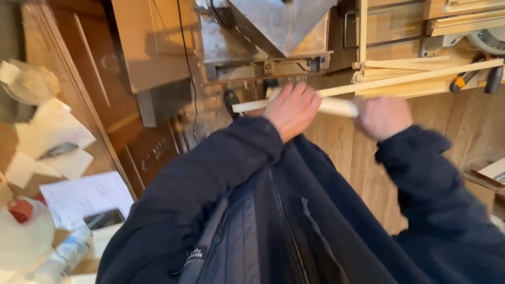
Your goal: Trimming the ends of thin wood strips using a manual miter trimmer.
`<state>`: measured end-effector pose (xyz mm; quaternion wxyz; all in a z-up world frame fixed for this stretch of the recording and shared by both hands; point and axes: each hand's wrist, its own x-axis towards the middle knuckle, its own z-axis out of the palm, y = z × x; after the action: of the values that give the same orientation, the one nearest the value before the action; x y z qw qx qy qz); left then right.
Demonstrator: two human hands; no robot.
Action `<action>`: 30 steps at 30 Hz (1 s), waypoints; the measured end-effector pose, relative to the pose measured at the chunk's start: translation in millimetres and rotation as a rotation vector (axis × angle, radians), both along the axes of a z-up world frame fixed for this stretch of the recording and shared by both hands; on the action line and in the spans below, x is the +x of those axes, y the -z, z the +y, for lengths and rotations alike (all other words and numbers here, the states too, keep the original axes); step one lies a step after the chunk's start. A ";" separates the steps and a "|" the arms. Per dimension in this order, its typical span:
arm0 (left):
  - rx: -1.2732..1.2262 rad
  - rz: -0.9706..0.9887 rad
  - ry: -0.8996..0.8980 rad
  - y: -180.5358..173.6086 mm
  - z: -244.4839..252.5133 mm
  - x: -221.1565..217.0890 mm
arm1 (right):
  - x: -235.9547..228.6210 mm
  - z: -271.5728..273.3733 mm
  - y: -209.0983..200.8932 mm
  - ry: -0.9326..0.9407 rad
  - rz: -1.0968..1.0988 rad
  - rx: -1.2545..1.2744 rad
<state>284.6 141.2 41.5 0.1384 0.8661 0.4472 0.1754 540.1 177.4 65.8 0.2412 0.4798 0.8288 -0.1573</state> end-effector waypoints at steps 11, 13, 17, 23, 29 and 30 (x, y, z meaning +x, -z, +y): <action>0.001 0.203 -0.393 70.1 84.5 67.3 | 38.5 140.0 83.2 -0.139 0.021 -0.087; 0.052 0.352 -0.466 72.4 82.9 63.2 | 30.4 149.3 92.9 -0.193 0.015 -0.178; -0.079 0.089 -0.570 104.4 63.6 69.8 | 7.5 158.0 96.2 -0.195 -0.073 -0.315; -0.409 -0.209 -0.603 95.2 53.6 72.9 | 1.9 161.4 98.4 -0.210 -0.170 -0.388; -0.378 -0.032 -0.479 151.2 32.6 97.3 | 0.8 162.2 97.6 -0.207 -0.206 -0.389; -0.400 -0.001 -0.512 150.5 33.3 98.9 | -0.8 162.2 97.8 -0.215 -0.231 -0.411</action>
<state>383.6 174.6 -108.9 0.2575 0.6809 0.6761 0.1137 539.2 339.6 -32.0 0.4419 0.3447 0.7926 -0.2400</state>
